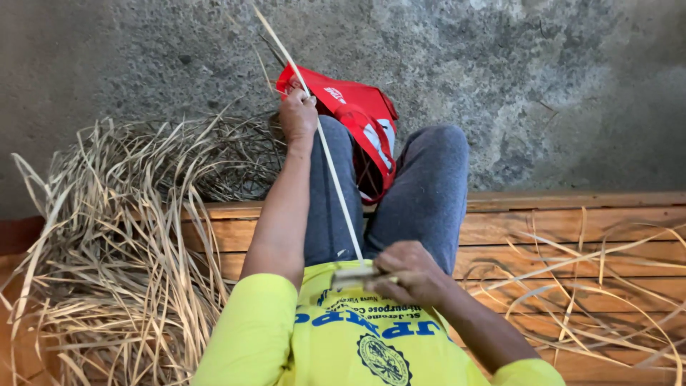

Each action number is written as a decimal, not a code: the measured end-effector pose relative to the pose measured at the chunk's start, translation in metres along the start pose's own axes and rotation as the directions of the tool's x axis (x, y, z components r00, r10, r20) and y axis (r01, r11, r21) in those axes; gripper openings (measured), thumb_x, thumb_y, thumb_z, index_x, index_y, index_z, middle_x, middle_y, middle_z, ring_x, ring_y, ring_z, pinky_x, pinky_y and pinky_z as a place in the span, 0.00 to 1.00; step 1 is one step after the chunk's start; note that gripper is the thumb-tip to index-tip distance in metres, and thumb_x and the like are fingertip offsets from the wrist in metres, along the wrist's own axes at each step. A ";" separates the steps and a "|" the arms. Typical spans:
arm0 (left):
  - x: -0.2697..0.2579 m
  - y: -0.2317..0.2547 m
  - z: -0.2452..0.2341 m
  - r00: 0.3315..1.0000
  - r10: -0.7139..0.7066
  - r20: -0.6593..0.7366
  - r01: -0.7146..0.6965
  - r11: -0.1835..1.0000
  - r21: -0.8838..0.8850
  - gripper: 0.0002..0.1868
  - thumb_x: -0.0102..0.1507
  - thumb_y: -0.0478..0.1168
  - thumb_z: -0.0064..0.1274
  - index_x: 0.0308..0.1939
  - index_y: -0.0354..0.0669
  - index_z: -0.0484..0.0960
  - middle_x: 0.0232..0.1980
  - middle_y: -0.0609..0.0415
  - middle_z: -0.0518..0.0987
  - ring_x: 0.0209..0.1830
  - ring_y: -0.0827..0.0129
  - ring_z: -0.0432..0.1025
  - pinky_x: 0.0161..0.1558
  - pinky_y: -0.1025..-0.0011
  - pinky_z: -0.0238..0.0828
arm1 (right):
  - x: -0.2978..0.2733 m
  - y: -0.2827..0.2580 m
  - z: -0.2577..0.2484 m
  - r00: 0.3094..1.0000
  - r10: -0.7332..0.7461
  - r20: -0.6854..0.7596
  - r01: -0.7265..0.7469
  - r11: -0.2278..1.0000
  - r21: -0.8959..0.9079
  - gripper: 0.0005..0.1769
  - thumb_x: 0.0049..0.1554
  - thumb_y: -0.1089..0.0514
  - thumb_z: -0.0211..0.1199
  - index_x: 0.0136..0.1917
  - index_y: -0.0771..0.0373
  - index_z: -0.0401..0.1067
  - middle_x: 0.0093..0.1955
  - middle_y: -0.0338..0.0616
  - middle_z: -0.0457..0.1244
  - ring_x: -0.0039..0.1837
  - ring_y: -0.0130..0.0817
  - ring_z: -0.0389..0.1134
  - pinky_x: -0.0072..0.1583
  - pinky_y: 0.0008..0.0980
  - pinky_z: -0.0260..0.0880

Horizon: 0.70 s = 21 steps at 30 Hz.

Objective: Processing thin wooden or plant-based strips by pulling them through the hands and using a small wooden block for smoothing

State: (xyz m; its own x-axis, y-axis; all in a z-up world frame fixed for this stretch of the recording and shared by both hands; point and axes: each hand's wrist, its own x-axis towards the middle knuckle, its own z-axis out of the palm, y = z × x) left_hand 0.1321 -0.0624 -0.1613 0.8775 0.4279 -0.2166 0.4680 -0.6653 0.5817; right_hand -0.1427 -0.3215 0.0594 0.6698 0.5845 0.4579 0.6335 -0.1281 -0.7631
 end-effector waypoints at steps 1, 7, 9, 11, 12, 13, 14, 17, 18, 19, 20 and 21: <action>-0.005 0.001 -0.007 1.000 0.001 -0.006 -0.001 1.000 -0.001 0.08 0.61 0.51 0.57 0.40 0.58 0.86 0.40 0.50 0.86 0.49 0.50 0.80 0.52 0.55 0.77 | -0.003 -0.010 -0.004 1.000 -0.006 0.000 0.006 1.000 0.000 0.21 0.65 0.46 0.55 0.33 0.55 0.69 0.27 0.35 0.56 0.25 0.34 0.58 0.33 0.33 0.64; -0.019 0.011 -0.022 0.972 0.144 -0.185 -0.159 0.985 -0.066 0.04 0.61 0.42 0.56 0.36 0.49 0.81 0.31 0.51 0.83 0.29 0.50 0.76 0.33 0.53 0.70 | 0.000 -0.038 -0.051 0.992 0.088 0.089 -0.093 0.994 0.050 0.16 0.54 0.47 0.66 0.35 0.59 0.67 0.28 0.34 0.61 0.28 0.32 0.60 0.35 0.35 0.60; -0.011 0.004 -0.020 0.970 0.232 0.074 -0.171 0.865 -0.472 0.05 0.60 0.36 0.58 0.33 0.36 0.84 0.26 0.56 0.79 0.24 0.73 0.68 0.30 0.74 0.69 | -0.002 -0.028 -0.068 0.982 0.167 0.083 -0.169 0.985 0.019 0.43 0.27 0.29 0.83 0.46 0.59 0.75 0.41 0.37 0.70 0.38 0.32 0.69 0.43 0.32 0.69; -0.034 0.011 -0.033 0.961 0.169 0.217 -0.023 0.835 -0.549 0.06 0.61 0.39 0.59 0.36 0.40 0.84 0.26 0.58 0.77 0.21 0.78 0.68 0.26 0.80 0.66 | 0.025 -0.001 -0.084 0.936 0.341 0.083 -0.337 0.939 -0.066 0.41 0.34 0.31 0.80 0.49 0.60 0.71 0.36 0.47 0.66 0.38 0.50 0.69 0.43 0.46 0.67; -0.040 0.018 -0.041 0.932 0.121 0.341 0.122 0.782 -0.611 0.07 0.61 0.41 0.59 0.39 0.43 0.84 0.26 0.60 0.76 0.19 0.83 0.69 0.22 0.87 0.64 | 0.043 0.015 -0.093 0.870 0.487 0.074 -0.472 0.867 -0.160 0.39 0.41 0.33 0.77 0.52 0.61 0.67 0.31 0.58 0.62 0.39 0.68 0.69 0.42 0.61 0.66; -0.051 0.025 -0.050 0.934 0.123 0.335 0.118 0.779 -0.615 0.07 0.61 0.41 0.59 0.39 0.43 0.84 0.26 0.60 0.76 0.19 0.83 0.69 0.22 0.87 0.64 | 0.051 0.042 -0.086 0.873 0.482 0.075 -0.466 0.869 -0.164 0.39 0.41 0.33 0.77 0.52 0.61 0.67 0.31 0.58 0.62 0.39 0.68 0.69 0.42 0.61 0.66; -0.061 0.032 -0.062 0.911 0.151 0.383 0.156 0.735 -0.660 0.06 0.60 0.40 0.60 0.38 0.42 0.83 0.24 0.60 0.73 0.17 0.82 0.68 0.20 0.87 0.63 | 0.061 0.069 -0.078 0.852 0.521 0.053 -0.510 0.849 -0.142 0.35 0.49 0.32 0.71 0.54 0.59 0.65 0.34 0.60 0.63 0.41 0.70 0.68 0.43 0.62 0.63; -0.073 0.038 -0.081 0.886 0.157 0.436 0.246 0.638 -0.730 0.07 0.58 0.39 0.63 0.36 0.43 0.82 0.21 0.58 0.73 0.15 0.79 0.69 0.18 0.84 0.63 | 0.082 0.142 -0.045 0.817 0.576 0.034 -0.577 0.817 0.026 0.27 0.60 0.31 0.60 0.57 0.54 0.64 0.42 0.57 0.64 0.47 0.63 0.69 0.48 0.57 0.63; -0.077 0.035 -0.084 0.880 0.131 0.456 0.304 0.583 -0.753 0.08 0.56 0.39 0.65 0.35 0.45 0.82 0.22 0.57 0.74 0.15 0.77 0.70 0.18 0.83 0.65 | 0.086 0.165 -0.032 0.796 0.603 0.044 -0.601 0.782 0.167 0.24 0.64 0.31 0.55 0.58 0.51 0.65 0.46 0.52 0.65 0.51 0.54 0.70 0.51 0.49 0.65; -0.078 0.037 -0.088 0.885 0.124 0.449 0.301 0.582 -0.755 0.08 0.56 0.39 0.65 0.35 0.45 0.82 0.22 0.57 0.74 0.15 0.77 0.70 0.18 0.83 0.65 | 0.100 0.158 -0.026 0.800 0.597 0.052 -0.596 0.785 0.170 0.24 0.64 0.31 0.55 0.58 0.51 0.65 0.46 0.52 0.65 0.51 0.54 0.70 0.51 0.49 0.65; -0.081 0.036 -0.092 0.890 0.101 0.444 0.311 0.579 -0.754 0.05 0.57 0.36 0.63 0.35 0.44 0.82 0.22 0.58 0.74 0.15 0.78 0.70 0.18 0.85 0.62 | 0.111 0.150 -0.020 0.812 0.583 0.026 -0.582 0.812 -0.039 0.29 0.60 0.31 0.60 0.61 0.53 0.63 0.46 0.55 0.66 0.51 0.59 0.70 0.51 0.54 0.66; -0.084 0.036 -0.095 0.895 0.077 0.439 0.319 0.575 -0.753 0.04 0.58 0.33 0.61 0.34 0.44 0.82 0.23 0.59 0.74 0.16 0.79 0.69 0.18 0.87 0.59 | 0.121 0.143 -0.013 0.827 0.562 0.005 -0.544 0.802 -0.245 0.34 0.57 0.31 0.65 0.63 0.55 0.61 0.47 0.58 0.66 0.50 0.65 0.71 0.51 0.58 0.66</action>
State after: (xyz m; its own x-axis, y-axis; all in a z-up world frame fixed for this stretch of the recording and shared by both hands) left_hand 0.0654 -0.0644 -0.0474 0.8678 0.0635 -0.4929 0.4703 0.2154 0.8558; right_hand 0.0341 -0.2797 0.0121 0.9081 0.4153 -0.0527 0.2389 -0.6174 -0.7495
